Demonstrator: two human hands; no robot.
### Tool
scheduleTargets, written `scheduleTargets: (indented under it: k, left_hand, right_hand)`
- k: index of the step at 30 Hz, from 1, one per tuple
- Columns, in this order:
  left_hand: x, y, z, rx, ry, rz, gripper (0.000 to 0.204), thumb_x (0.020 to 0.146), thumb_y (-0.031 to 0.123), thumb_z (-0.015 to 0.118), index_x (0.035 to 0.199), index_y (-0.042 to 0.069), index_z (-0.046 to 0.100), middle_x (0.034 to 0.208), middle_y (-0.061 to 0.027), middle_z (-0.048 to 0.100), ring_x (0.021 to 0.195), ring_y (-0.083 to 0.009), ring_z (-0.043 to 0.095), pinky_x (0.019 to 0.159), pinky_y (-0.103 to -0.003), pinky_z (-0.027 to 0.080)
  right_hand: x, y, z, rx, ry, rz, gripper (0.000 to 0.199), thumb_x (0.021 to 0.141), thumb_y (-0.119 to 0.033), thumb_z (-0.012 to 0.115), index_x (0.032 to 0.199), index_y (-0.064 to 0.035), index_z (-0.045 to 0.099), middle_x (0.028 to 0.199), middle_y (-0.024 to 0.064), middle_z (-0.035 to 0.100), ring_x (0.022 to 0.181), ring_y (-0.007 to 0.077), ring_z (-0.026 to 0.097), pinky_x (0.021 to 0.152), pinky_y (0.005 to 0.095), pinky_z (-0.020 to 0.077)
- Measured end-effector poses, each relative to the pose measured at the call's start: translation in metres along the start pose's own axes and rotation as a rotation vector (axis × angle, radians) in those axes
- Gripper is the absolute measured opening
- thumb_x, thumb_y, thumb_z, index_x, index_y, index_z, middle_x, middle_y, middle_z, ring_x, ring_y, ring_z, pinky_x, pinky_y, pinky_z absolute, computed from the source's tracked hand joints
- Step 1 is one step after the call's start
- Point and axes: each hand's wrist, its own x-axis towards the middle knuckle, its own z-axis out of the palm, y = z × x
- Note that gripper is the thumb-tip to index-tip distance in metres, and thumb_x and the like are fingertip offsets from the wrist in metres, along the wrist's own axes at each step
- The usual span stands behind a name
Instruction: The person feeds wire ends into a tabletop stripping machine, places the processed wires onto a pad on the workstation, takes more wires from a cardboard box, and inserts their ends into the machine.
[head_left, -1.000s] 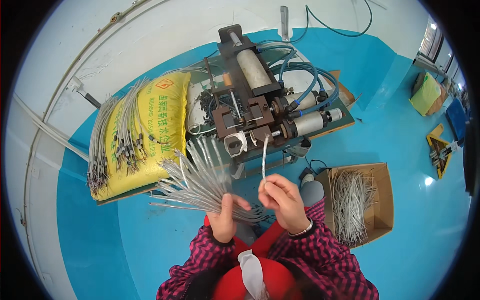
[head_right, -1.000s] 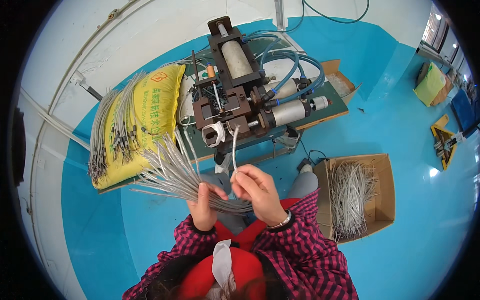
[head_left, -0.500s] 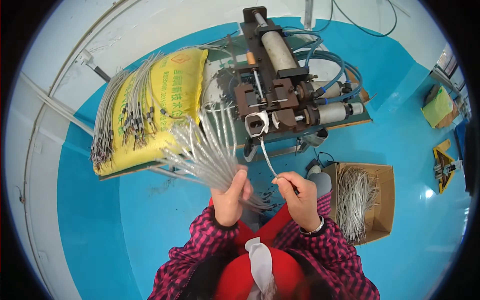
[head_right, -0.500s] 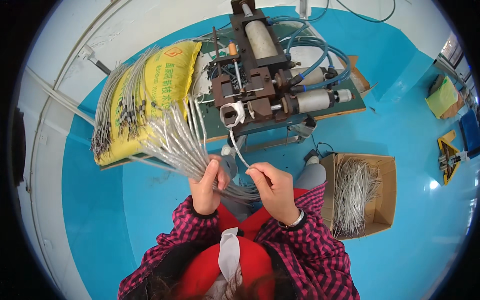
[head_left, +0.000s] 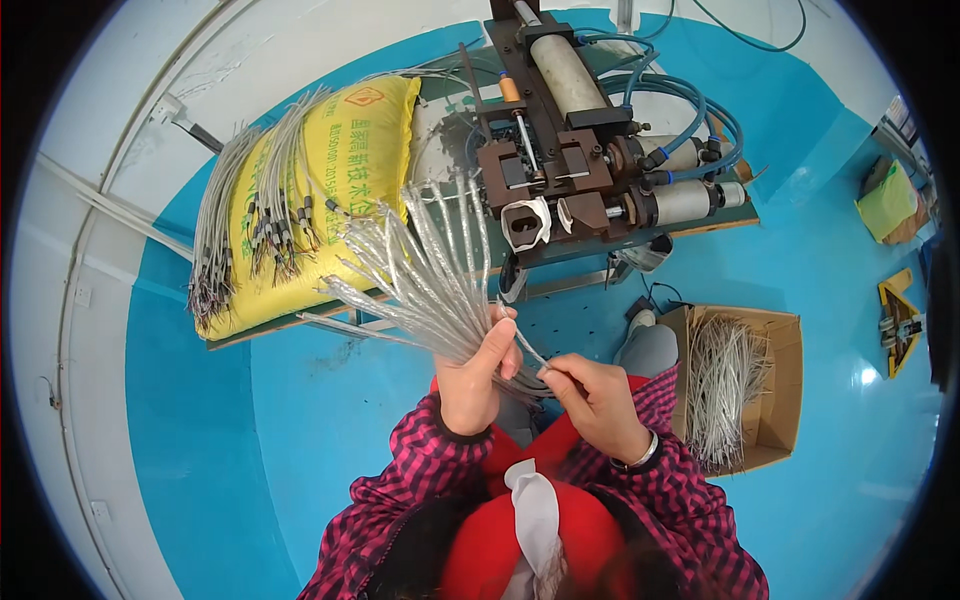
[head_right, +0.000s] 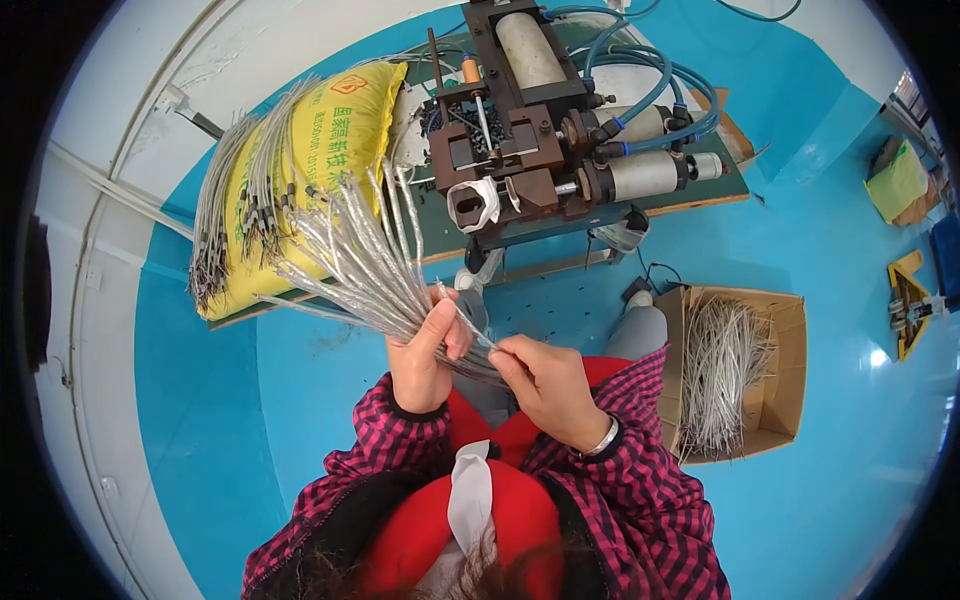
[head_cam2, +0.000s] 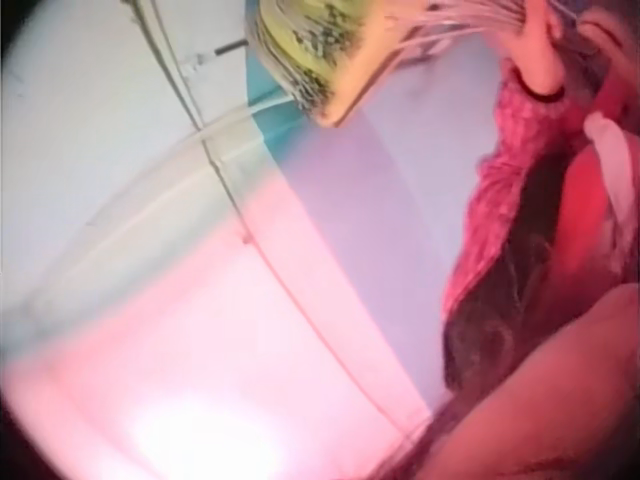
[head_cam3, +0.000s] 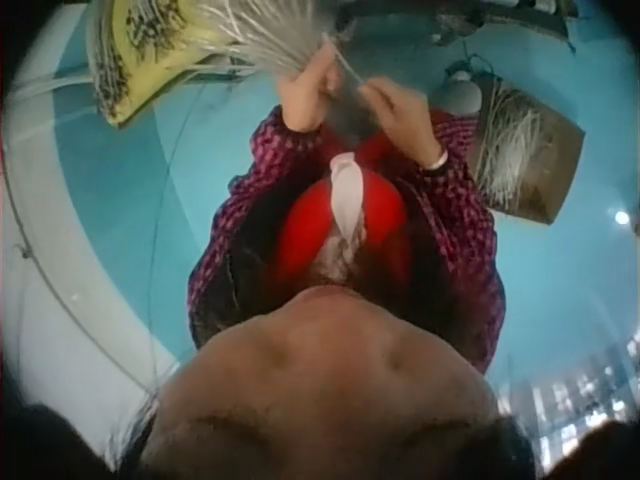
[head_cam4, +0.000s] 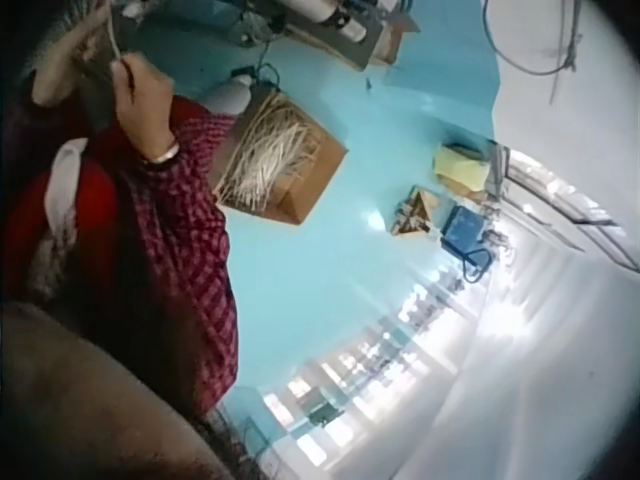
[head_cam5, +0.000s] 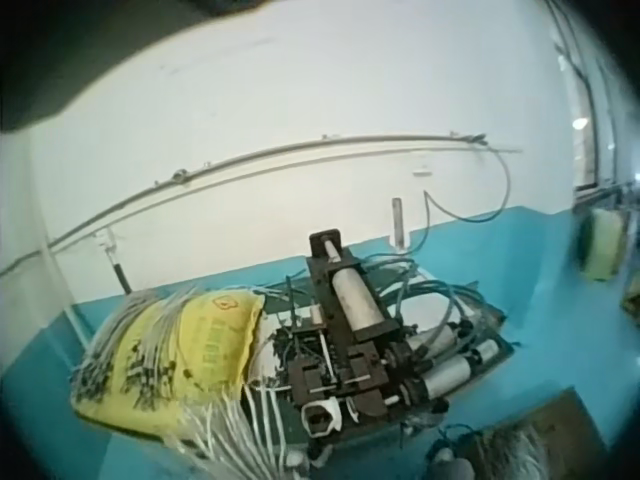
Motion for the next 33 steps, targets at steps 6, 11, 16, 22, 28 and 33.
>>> scheduleTargets:
  k: [6,11,16,22,28,33]
  left_hand:
    - [0.001,-0.003,0.001,0.009,0.009,0.003,0.014,0.090,0.010,0.056,0.100,0.001,0.053,0.059,-0.0009,0.046,0.049,-0.0100,0.041,0.050,-0.026,0.033]
    - [0.000,0.001,0.002,-0.039,-0.001,-0.020,0.014,0.089,0.010,0.057,0.099,0.001,0.053,0.060,-0.0007,0.046,0.049,-0.0098,0.041,0.050,-0.026,0.033]
    - [0.001,-0.001,0.003,-0.033,0.011,-0.020,0.013,0.089,0.010,0.057,0.098,0.002,0.053,0.060,-0.0004,0.046,0.049,-0.0095,0.041,0.050,-0.025,0.032]
    - [0.004,-0.003,0.002,0.018,0.026,0.010,0.015,0.088,0.011,0.058,0.098,0.001,0.053,0.060,-0.0003,0.046,0.049,-0.0093,0.041,0.050,-0.025,0.032]
    - [0.006,-0.004,-0.002,0.062,0.028,0.016,0.015,0.088,0.011,0.059,0.097,0.001,0.053,0.060,-0.0005,0.046,0.050,-0.0093,0.041,0.050,-0.025,0.033]
    - [0.002,-0.002,0.002,0.065,-0.006,-0.053,0.014,0.088,0.012,0.059,0.095,0.002,0.053,0.060,0.0000,0.045,0.050,-0.0092,0.041,0.051,-0.025,0.033]
  right_hand:
    - [-0.015,0.003,0.005,0.026,-0.035,0.002,0.010,0.087,-0.010,0.059,0.086,0.0005,0.059,0.066,0.0144,0.055,0.054,0.0257,0.054,0.050,0.0316,0.0412]
    - [-0.017,0.007,0.004,0.132,-0.020,0.036,0.014,0.090,-0.009,0.053,0.084,0.0015,0.060,0.061,0.0072,0.053,0.051,0.0127,0.048,0.049,0.0251,0.0376]
    - [-0.022,0.004,0.008,0.201,-0.048,0.116,0.014,0.091,-0.012,0.054,0.085,-0.0005,0.060,0.056,0.0088,0.049,0.047,0.0131,0.046,0.047,0.0267,0.0367]
    - [-0.022,0.004,0.009,0.284,-0.043,0.208,0.016,0.092,-0.012,0.051,0.082,-0.0013,0.059,0.054,0.0037,0.046,0.048,0.0084,0.043,0.045,0.0251,0.0342]
    - [-0.024,0.002,0.013,0.446,-0.139,0.262,0.017,0.094,-0.010,0.046,0.088,0.0004,0.057,0.054,-0.0024,0.042,0.049,0.0034,0.039,0.046,0.0208,0.0306]
    - [-0.007,-0.011,0.005,0.499,-0.161,0.275,0.017,0.096,-0.012,0.045,0.097,0.0005,0.056,0.056,-0.0016,0.047,0.050,0.0033,0.044,0.046,0.0194,0.0319]
